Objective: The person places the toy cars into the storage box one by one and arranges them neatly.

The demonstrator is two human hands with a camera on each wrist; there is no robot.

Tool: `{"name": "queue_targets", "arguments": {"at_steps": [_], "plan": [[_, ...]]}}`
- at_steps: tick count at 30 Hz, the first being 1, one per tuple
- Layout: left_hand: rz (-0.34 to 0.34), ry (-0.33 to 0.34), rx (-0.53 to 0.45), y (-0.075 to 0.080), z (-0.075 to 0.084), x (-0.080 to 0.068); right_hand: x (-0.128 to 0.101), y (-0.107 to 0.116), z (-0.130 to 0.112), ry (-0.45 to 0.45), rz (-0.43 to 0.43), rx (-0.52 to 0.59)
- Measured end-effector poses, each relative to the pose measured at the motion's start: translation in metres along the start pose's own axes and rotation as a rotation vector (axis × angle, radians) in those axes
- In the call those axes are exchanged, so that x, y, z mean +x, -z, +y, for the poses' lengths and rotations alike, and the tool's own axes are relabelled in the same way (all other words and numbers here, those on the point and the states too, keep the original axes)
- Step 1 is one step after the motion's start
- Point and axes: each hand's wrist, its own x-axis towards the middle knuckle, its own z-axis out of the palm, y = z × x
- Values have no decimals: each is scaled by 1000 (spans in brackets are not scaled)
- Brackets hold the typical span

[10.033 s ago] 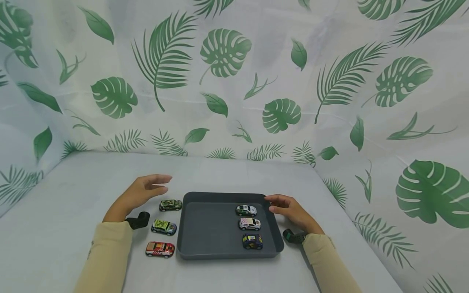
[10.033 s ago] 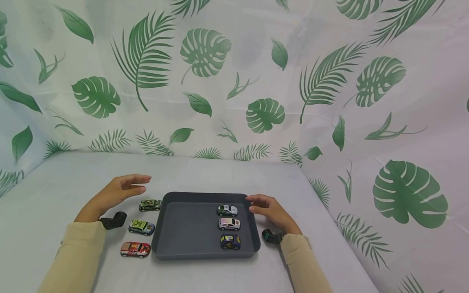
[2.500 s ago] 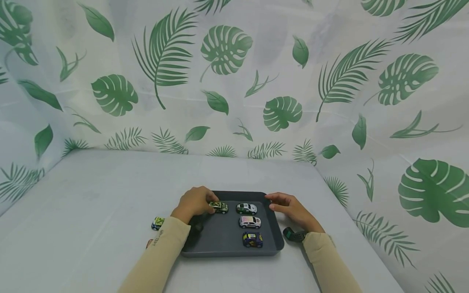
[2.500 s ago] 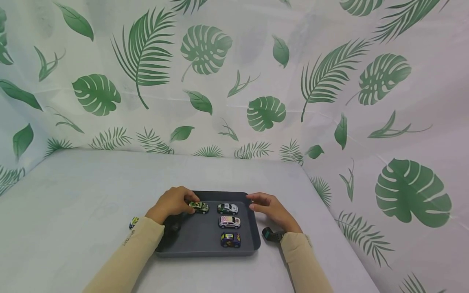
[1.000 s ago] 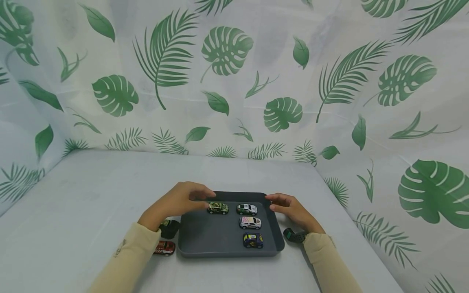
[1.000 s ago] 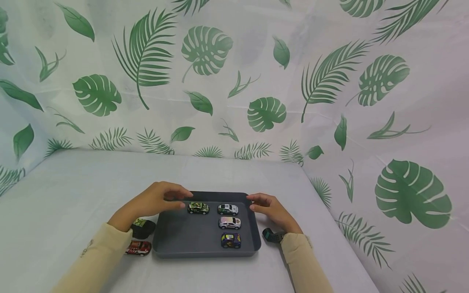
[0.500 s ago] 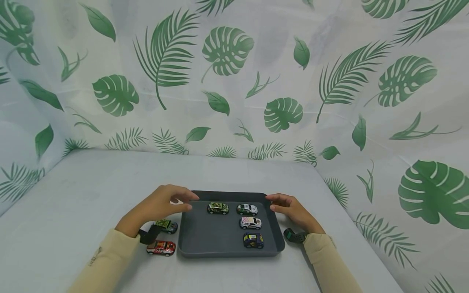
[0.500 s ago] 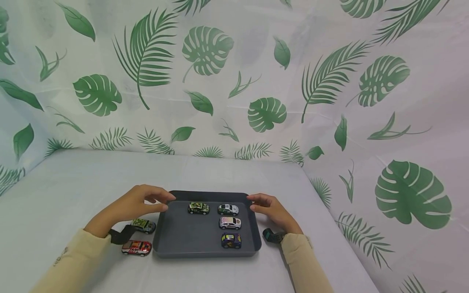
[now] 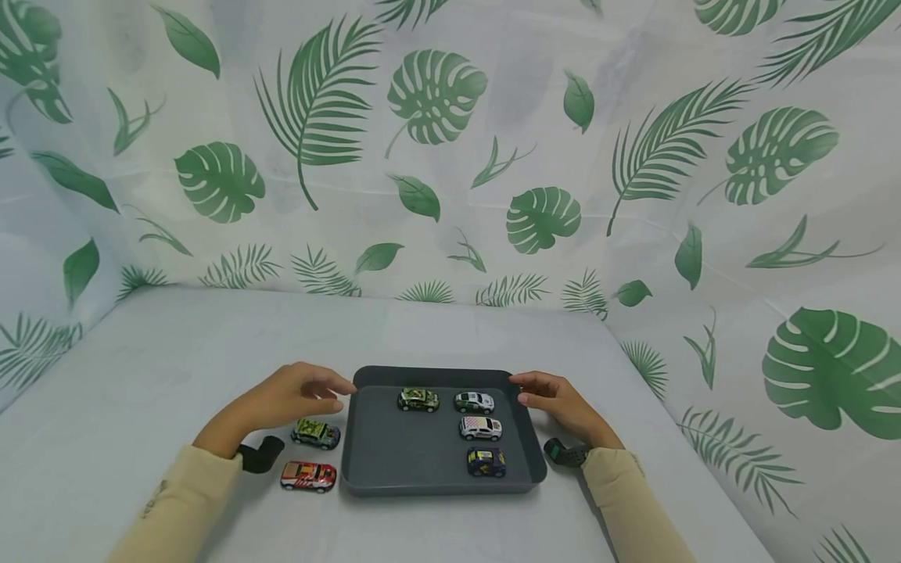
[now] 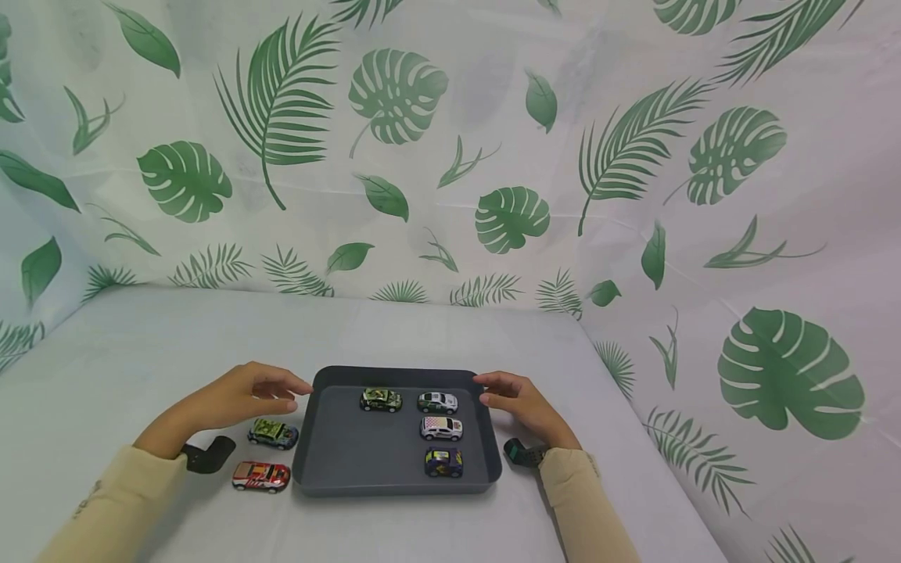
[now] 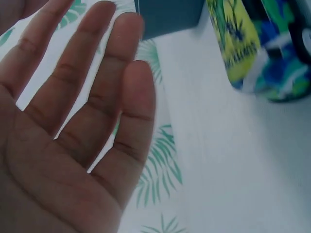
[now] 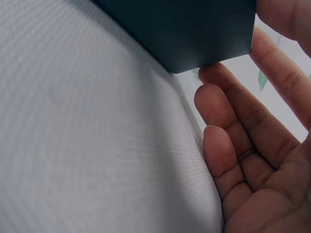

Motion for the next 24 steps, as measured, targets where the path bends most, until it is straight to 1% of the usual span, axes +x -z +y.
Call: {"name": "queue_targets", "arguments": {"at_steps": [5,9,12,17,20,24], "plan": [[-8,32,-16,5,-8,-4,0,0,0,6,-1,10],[-2,35,-39,10,-14,-7,0,0,0,3,4,9],[-11,37,-61,12,-19,-8,0,0,-1,-6,8,6],[-58,62,-94,14,-29,-10,0,0,-2,-16,10,6],[-92,76,-93,15,-34,-11,0,-1,-2,-16,12,4],[-131,100,-112,15,-39,-13,0,0,-1,-15,12,-2]]}}
